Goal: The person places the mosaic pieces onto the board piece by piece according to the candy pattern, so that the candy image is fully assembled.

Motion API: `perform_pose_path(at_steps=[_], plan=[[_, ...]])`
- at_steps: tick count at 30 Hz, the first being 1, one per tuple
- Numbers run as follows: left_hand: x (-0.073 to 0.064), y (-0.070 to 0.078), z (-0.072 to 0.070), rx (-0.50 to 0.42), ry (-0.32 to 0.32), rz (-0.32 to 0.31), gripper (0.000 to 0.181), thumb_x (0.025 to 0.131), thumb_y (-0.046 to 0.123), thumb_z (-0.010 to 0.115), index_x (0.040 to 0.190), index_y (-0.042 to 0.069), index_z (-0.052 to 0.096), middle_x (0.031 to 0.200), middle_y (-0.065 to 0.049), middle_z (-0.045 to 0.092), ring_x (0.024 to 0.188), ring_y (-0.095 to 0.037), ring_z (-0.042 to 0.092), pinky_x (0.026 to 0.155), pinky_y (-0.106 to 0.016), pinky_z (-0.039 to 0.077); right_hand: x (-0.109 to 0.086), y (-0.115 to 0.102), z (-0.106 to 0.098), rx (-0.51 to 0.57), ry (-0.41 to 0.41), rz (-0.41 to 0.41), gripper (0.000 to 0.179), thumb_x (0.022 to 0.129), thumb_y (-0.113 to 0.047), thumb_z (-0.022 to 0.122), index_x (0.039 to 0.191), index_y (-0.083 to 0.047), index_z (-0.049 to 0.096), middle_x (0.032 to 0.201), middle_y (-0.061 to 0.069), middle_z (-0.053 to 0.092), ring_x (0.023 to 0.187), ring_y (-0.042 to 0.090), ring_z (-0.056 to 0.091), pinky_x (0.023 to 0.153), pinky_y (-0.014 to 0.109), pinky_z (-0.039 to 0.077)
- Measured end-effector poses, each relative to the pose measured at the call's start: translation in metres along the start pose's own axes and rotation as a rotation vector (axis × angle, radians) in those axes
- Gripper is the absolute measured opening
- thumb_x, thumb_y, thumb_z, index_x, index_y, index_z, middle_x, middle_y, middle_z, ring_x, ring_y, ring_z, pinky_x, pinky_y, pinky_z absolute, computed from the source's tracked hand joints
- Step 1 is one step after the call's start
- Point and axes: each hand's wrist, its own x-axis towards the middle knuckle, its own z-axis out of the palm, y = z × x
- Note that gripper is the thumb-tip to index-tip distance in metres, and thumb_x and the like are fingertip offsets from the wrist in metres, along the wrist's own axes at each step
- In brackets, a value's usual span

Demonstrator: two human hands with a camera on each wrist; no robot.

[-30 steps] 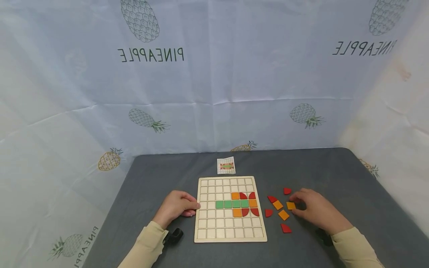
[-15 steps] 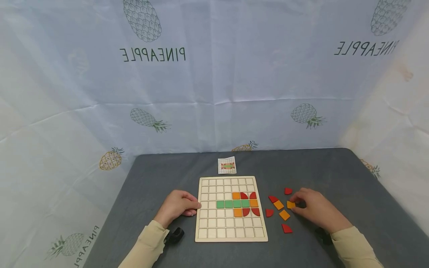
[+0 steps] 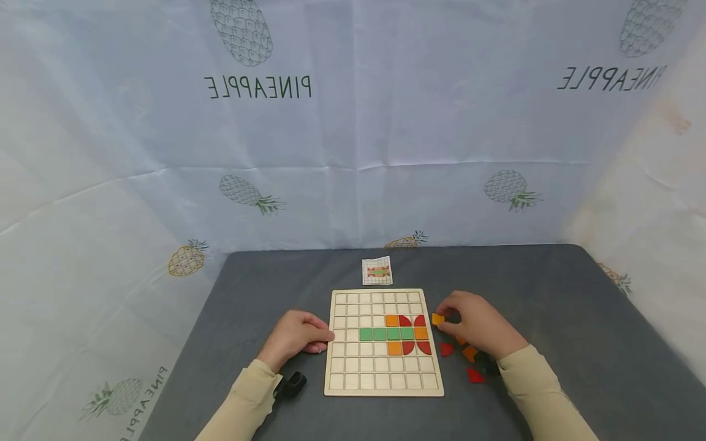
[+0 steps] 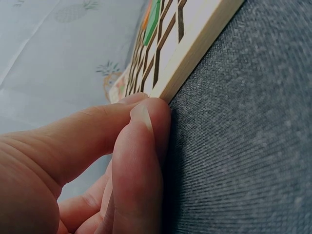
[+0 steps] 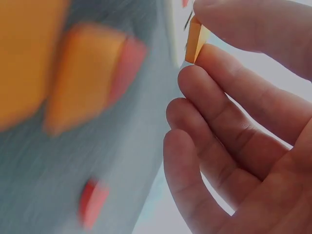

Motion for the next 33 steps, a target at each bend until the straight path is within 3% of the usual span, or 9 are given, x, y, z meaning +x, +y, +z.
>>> perform_pose_path(at_steps=[6,12,16,24,33], plan=[[0.000,0.001,0.000,0.004,-0.003,0.004,0.025,0.084,0.022,0.094,0.099,0.006,0.082,0.081,-0.006,0.081,0.068,-0.012,0.076,0.066,-0.030,0.065,0.021,-0.029,0.011,-0.004,0.008,-0.072,0.018,0.090,-0.022,0.090,0.105,-0.017,0.081,0.097,-0.004,0.069,0.088,0.015,0.063,0.082,0.037,0.060],[0.000,0.001,-0.003,0.000,-0.011,0.008,0.024,0.085,0.022,0.093,0.099,0.006,0.082,0.081,-0.005,0.081,0.068,-0.012,0.076,0.067,-0.030,0.065,0.041,-0.057,0.026,0.029,-0.005,-0.074,0.017,0.090,-0.023,0.090,0.103,-0.019,0.081,0.098,-0.006,0.070,0.091,0.012,0.064,0.085,0.036,0.062],[0.000,0.001,-0.003,-0.017,-0.021,0.004,0.023,0.085,0.020,0.093,0.099,0.005,0.082,0.083,-0.007,0.081,0.069,-0.012,0.076,0.067,-0.030,0.066,0.050,-0.068,0.038,0.047,-0.014,-0.119,0.015,0.091,-0.021,0.089,0.103,-0.019,0.080,0.098,-0.008,0.070,0.090,0.008,0.063,0.084,0.034,0.061],[-0.001,0.000,-0.001,-0.028,-0.034,0.012,0.023,0.085,0.019,0.093,0.099,0.005,0.082,0.081,-0.006,0.081,0.068,-0.012,0.076,0.066,-0.030,0.066,0.056,-0.078,0.052,0.011,-0.019,-0.183,0.014,0.090,-0.020,0.088,0.101,-0.019,0.081,0.096,-0.010,0.069,0.087,0.007,0.058,0.081,0.031,0.058],[0.000,0.001,-0.004,-0.021,-0.029,0.014,0.023,0.085,0.021,0.093,0.098,0.005,0.081,0.081,-0.007,0.081,0.068,-0.012,0.075,0.067,-0.030,0.065,0.059,-0.082,0.053,-0.037,0.000,-0.218,0.021,0.087,-0.022,0.092,0.104,-0.016,0.082,0.098,-0.006,0.071,0.088,0.009,0.061,0.083,0.033,0.060]])
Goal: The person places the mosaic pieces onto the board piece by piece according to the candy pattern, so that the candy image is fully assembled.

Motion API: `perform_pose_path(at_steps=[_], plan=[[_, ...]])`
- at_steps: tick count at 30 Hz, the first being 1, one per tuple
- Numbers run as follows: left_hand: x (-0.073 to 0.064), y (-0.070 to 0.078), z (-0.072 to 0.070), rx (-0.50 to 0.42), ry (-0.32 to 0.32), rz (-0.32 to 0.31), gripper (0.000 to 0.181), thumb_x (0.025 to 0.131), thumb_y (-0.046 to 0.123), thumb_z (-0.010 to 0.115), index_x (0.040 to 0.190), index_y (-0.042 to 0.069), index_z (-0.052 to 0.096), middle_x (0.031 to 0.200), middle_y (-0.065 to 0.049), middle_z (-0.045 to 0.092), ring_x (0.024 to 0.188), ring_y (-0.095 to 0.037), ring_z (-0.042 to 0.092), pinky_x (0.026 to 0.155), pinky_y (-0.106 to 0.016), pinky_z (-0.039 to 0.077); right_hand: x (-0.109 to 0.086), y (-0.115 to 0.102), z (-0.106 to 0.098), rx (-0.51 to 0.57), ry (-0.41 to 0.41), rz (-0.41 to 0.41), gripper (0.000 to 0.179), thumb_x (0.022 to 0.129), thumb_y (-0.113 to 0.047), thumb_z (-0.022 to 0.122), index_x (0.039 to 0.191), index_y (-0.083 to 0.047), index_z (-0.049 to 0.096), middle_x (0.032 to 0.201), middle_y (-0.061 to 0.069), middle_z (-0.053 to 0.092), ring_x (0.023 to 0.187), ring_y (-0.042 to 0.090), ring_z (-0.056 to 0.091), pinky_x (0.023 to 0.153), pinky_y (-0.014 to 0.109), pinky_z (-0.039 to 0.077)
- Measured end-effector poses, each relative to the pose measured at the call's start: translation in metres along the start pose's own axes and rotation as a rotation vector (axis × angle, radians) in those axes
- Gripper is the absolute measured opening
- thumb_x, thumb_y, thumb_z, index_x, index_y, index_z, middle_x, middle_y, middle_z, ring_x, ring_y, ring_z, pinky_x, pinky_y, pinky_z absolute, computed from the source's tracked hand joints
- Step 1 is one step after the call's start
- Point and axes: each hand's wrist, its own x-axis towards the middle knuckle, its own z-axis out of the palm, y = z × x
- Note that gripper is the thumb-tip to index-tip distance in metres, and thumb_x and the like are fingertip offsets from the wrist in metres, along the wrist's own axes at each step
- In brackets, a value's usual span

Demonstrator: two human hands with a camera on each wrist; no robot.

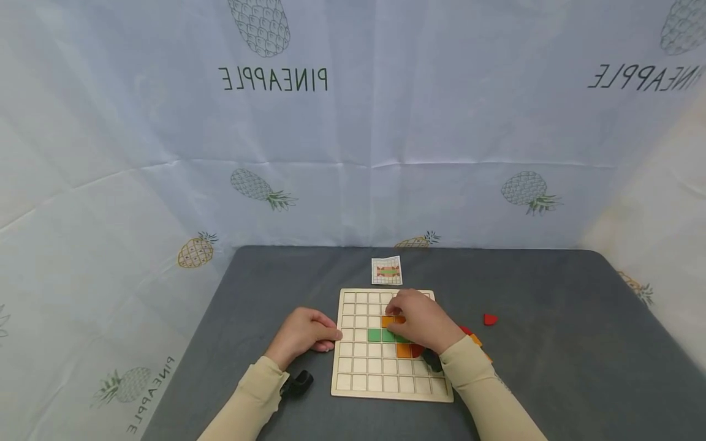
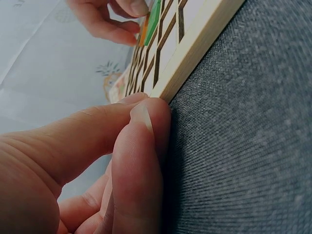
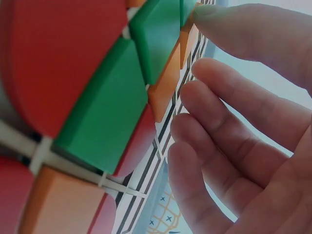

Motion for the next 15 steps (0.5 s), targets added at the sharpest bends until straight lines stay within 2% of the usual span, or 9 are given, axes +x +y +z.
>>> perform_pose_path(at_steps=[3,10,15], plan=[[0.0000,0.0014,0.0004,0.006,0.007,-0.003,0.024,0.085,0.021,0.093,0.098,0.005,0.081,0.080,-0.007,0.080,0.067,-0.012,0.075,0.066,-0.029,0.065,-0.0002,0.0003,-0.0014,-0.007,0.006,-0.006,0.020,0.088,-0.021,0.092,0.104,-0.016,0.082,0.099,-0.006,0.071,0.090,0.010,0.061,0.084,0.033,0.060],[0.0003,0.0032,0.0011,0.006,0.007,0.000,0.023,0.086,0.021,0.093,0.098,0.005,0.081,0.081,-0.007,0.080,0.068,-0.012,0.075,0.066,-0.030,0.065,-0.0011,0.0004,-0.0025,-0.004,0.009,0.015,0.013,0.089,-0.020,0.091,0.099,-0.019,0.082,0.094,-0.008,0.067,0.084,0.008,0.054,0.077,0.029,0.056],[0.0002,0.0032,0.0014,0.004,0.007,-0.002,0.021,0.085,0.019,0.093,0.097,0.005,0.081,0.081,-0.007,0.080,0.068,-0.012,0.075,0.066,-0.029,0.065,-0.0013,0.0033,-0.0026,0.007,0.010,0.003,0.012,0.091,-0.020,0.089,0.100,-0.018,0.082,0.096,-0.008,0.069,0.088,0.008,0.057,0.080,0.030,0.058]])
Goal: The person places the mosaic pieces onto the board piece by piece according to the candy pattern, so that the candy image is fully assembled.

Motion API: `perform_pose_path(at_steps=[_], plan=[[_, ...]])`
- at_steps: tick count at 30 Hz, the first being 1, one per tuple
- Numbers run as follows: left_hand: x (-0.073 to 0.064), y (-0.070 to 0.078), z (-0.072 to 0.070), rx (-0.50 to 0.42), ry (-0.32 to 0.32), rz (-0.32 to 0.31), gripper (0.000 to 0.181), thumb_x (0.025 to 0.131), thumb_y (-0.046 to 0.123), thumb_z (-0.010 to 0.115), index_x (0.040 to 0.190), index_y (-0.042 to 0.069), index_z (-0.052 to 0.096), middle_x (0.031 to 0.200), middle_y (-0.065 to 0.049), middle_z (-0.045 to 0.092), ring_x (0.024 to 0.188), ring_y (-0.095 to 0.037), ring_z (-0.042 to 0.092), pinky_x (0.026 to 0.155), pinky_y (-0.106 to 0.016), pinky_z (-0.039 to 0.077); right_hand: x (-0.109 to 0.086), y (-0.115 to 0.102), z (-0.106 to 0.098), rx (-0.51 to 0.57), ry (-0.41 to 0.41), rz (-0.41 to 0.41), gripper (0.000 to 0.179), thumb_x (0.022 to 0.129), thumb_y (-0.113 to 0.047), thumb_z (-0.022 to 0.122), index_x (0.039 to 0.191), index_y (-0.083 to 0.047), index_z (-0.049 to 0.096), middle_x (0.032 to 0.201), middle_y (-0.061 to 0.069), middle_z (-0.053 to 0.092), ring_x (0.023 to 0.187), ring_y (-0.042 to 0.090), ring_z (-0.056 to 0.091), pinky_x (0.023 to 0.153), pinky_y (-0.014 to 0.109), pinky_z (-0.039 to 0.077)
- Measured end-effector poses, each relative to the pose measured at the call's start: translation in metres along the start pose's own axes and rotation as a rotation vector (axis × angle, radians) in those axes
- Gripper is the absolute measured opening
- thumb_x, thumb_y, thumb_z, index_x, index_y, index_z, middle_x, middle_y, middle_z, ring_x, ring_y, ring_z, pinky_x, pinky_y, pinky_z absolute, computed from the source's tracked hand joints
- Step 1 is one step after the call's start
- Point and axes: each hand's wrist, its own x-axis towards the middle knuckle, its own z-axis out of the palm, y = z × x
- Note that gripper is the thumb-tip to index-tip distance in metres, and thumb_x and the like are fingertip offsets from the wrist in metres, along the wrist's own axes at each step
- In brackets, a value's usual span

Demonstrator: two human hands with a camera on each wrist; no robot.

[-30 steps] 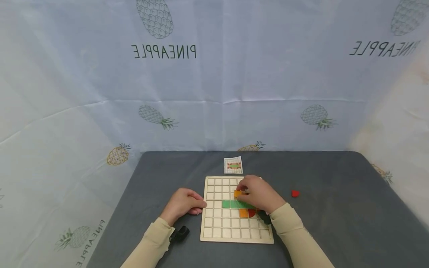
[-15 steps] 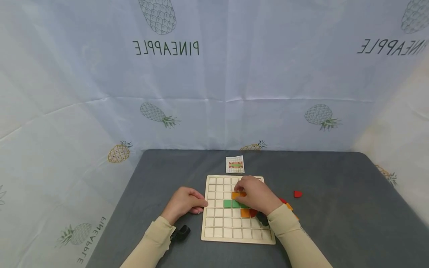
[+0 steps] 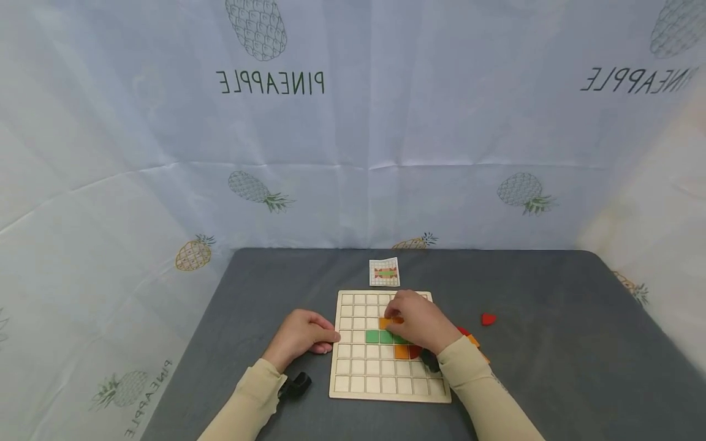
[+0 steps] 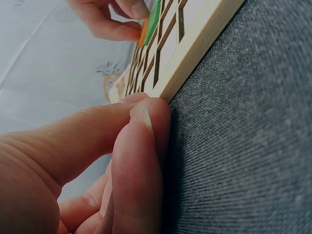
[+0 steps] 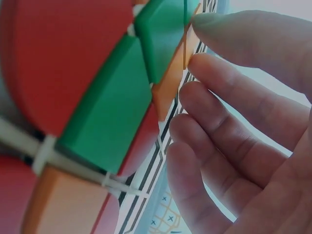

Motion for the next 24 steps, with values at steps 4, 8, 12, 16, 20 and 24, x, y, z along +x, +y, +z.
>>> perform_pose_path(at_steps=[4,8,12,16,20,24], plan=[[0.002,0.000,0.004,0.004,-0.004,0.019,0.022,0.086,0.019,0.092,0.098,0.005,0.081,0.081,-0.007,0.080,0.068,-0.012,0.075,0.066,-0.030,0.065,-0.007,0.008,-0.007,0.037,0.021,0.038,0.011,0.093,-0.021,0.086,0.102,-0.016,0.082,0.097,-0.006,0.070,0.089,0.010,0.059,0.082,0.033,0.060],[0.004,0.000,0.005,0.015,0.001,0.018,0.022,0.086,0.020,0.093,0.098,0.005,0.081,0.082,-0.007,0.080,0.068,-0.012,0.075,0.066,-0.030,0.065,-0.022,0.020,-0.021,0.048,0.029,0.100,0.011,0.095,-0.023,0.084,0.103,-0.015,0.082,0.096,-0.005,0.070,0.089,0.011,0.061,0.082,0.035,0.060],[0.005,0.000,0.003,0.020,0.017,0.004,0.022,0.086,0.021,0.093,0.098,0.006,0.082,0.082,-0.007,0.080,0.069,-0.013,0.076,0.067,-0.030,0.065,-0.042,0.037,-0.035,0.005,0.026,0.124,0.012,0.095,-0.023,0.086,0.103,-0.016,0.082,0.096,-0.004,0.068,0.086,0.013,0.060,0.078,0.035,0.059],[0.005,0.000,-0.001,0.033,0.046,-0.018,0.024,0.085,0.022,0.094,0.098,0.006,0.081,0.081,-0.007,0.080,0.069,-0.014,0.075,0.067,-0.030,0.065,-0.067,0.057,-0.046,-0.022,0.026,0.116,0.010,0.095,-0.022,0.085,0.104,-0.018,0.081,0.099,-0.006,0.068,0.088,0.013,0.060,0.078,0.035,0.059],[0.005,-0.001,-0.001,0.043,0.047,-0.043,0.023,0.084,0.022,0.094,0.097,0.007,0.082,0.081,-0.006,0.080,0.069,-0.014,0.075,0.067,-0.029,0.064,-0.096,0.072,-0.055,-0.045,0.028,0.130,0.008,0.094,-0.022,0.086,0.100,-0.021,0.080,0.098,-0.008,0.067,0.091,0.014,0.063,0.076,0.032,0.058],[0.007,-0.001,0.003,0.040,0.040,-0.053,0.022,0.084,0.022,0.094,0.096,0.008,0.082,0.081,-0.006,0.080,0.069,-0.013,0.075,0.068,-0.029,0.064,-0.122,0.080,-0.060,-0.091,0.025,0.159,0.012,0.090,-0.026,0.089,0.095,-0.024,0.079,0.095,-0.009,0.067,0.090,0.013,0.063,0.075,0.034,0.059]])
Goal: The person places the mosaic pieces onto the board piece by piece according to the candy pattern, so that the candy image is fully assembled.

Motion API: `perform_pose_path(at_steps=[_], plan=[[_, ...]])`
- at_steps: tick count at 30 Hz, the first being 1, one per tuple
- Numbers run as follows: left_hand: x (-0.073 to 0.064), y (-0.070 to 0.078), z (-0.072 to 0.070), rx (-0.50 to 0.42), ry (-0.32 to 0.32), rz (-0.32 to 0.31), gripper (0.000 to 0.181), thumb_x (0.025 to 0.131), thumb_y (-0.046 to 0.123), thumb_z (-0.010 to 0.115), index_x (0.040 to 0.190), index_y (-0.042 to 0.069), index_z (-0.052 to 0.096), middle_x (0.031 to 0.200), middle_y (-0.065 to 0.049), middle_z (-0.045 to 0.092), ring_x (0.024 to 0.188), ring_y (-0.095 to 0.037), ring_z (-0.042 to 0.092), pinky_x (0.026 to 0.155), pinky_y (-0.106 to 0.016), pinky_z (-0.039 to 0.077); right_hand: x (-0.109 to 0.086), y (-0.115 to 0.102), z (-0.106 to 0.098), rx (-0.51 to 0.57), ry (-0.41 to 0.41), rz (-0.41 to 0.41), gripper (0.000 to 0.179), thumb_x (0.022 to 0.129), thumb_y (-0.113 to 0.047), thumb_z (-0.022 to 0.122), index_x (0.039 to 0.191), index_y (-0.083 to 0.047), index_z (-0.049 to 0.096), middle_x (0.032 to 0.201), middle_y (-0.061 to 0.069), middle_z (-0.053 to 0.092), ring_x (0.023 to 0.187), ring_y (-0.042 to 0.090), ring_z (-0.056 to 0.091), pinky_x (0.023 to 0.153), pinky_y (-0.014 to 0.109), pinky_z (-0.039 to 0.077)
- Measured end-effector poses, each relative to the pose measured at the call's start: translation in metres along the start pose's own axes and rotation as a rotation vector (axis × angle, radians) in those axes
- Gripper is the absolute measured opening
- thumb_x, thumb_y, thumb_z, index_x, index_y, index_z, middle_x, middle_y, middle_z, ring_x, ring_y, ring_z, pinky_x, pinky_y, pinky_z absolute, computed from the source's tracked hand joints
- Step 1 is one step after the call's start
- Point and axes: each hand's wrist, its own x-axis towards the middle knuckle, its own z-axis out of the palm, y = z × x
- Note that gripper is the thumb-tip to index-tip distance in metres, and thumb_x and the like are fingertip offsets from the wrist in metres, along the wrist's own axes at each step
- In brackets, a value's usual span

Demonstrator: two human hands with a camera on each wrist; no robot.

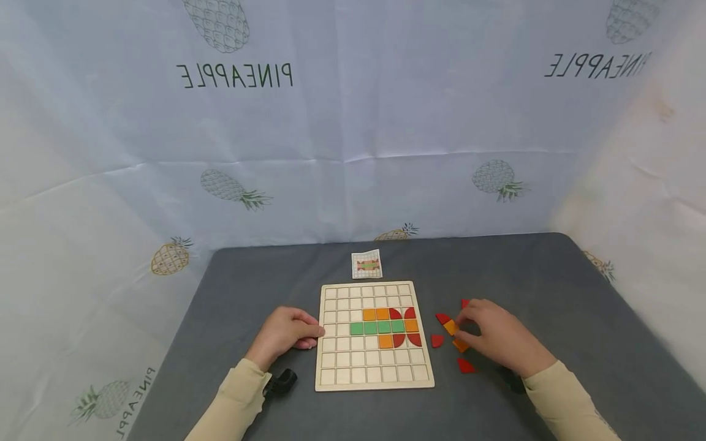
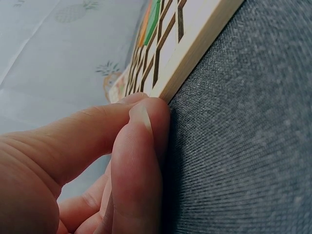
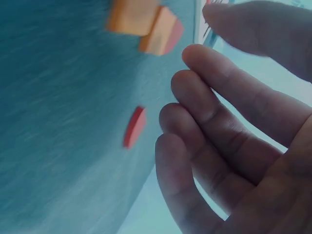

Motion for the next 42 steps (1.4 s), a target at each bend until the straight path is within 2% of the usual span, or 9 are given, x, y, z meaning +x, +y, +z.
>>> perform_pose_path(at_steps=[4,10,17,21,25,30,34,37,42], plan=[[-0.001,0.000,-0.002,-0.003,0.013,0.003,0.022,0.084,0.021,0.094,0.096,0.008,0.082,0.081,-0.006,0.080,0.069,-0.014,0.075,0.067,-0.030,0.064,-0.011,0.003,0.000,-0.014,-0.008,0.031,0.018,0.086,-0.030,0.093,0.094,-0.024,0.077,0.095,-0.010,0.067,0.089,0.012,0.063,0.077,0.037,0.060],[0.001,0.000,-0.002,-0.005,0.014,0.020,0.022,0.084,0.021,0.094,0.096,0.007,0.083,0.080,-0.006,0.080,0.069,-0.014,0.075,0.067,-0.030,0.065,-0.011,0.008,0.007,0.011,-0.040,0.087,0.029,0.082,-0.042,0.095,0.095,-0.023,0.077,0.095,-0.009,0.068,0.086,0.008,0.061,0.075,0.037,0.059],[0.001,0.002,0.000,-0.003,0.012,0.020,0.022,0.084,0.021,0.094,0.095,0.007,0.082,0.080,-0.006,0.079,0.068,-0.013,0.074,0.066,-0.029,0.064,-0.014,0.015,0.012,0.013,-0.037,0.093,0.024,0.082,-0.030,0.096,0.093,-0.024,0.076,0.093,-0.011,0.067,0.084,0.007,0.060,0.074,0.035,0.057],[-0.002,0.002,0.000,-0.012,0.005,0.005,0.022,0.083,0.020,0.095,0.095,0.006,0.082,0.080,-0.007,0.079,0.067,-0.013,0.074,0.065,-0.029,0.064,-0.017,0.013,0.011,0.010,-0.059,0.101,0.023,0.082,-0.029,0.095,0.094,-0.025,0.076,0.093,-0.012,0.067,0.085,0.006,0.060,0.075,0.035,0.058],[-0.003,0.001,-0.001,-0.019,0.005,0.005,0.022,0.083,0.020,0.095,0.096,0.006,0.082,0.080,-0.006,0.079,0.068,-0.013,0.074,0.065,-0.029,0.064,-0.015,0.008,0.008,0.003,-0.038,0.074,0.022,0.082,-0.029,0.095,0.094,-0.025,0.077,0.094,-0.011,0.067,0.085,0.007,0.060,0.075,0.036,0.059],[-0.003,0.000,-0.002,-0.019,0.000,0.002,0.021,0.084,0.019,0.094,0.096,0.006,0.082,0.080,-0.006,0.080,0.068,-0.013,0.074,0.065,-0.029,0.064,-0.004,-0.005,0.004,-0.007,-0.014,0.030,0.022,0.083,-0.028,0.095,0.095,-0.024,0.077,0.095,-0.010,0.068,0.087,0.010,0.063,0.077,0.037,0.061],[-0.003,0.000,-0.001,-0.014,-0.005,0.003,0.022,0.084,0.019,0.094,0.096,0.006,0.082,0.080,-0.006,0.080,0.068,-0.013,0.074,0.065,-0.029,0.064,0.012,-0.020,0.005,-0.009,0.008,-0.012,0.019,0.085,-0.027,0.094,0.095,-0.024,0.077,0.091,-0.009,0.066,0.084,0.010,0.061,0.074,0.032,0.060],[-0.002,-0.001,0.000,-0.011,-0.003,0.009,0.022,0.084,0.020,0.094,0.096,0.006,0.082,0.081,-0.007,0.080,0.069,-0.014,0.075,0.066,-0.029,0.064,0.026,-0.034,0.007,0.007,0.007,-0.039,0.018,0.086,-0.027,0.093,0.095,-0.023,0.078,0.090,-0.009,0.064,0.081,0.009,0.056,0.069,0.028,0.055],[-0.002,0.000,0.000,-0.014,0.006,0.005,0.021,0.084,0.020,0.094,0.096,0.007,0.082,0.080,-0.007,0.079,0.068,-0.013,0.074,0.066,-0.029,0.064,0.046,-0.065,0.015,0.044,-0.002,-0.098,0.017,0.086,-0.025,0.093,0.096,-0.021,0.078,0.092,-0.009,0.066,0.084,0.009,0.057,0.071,0.026,0.055]])
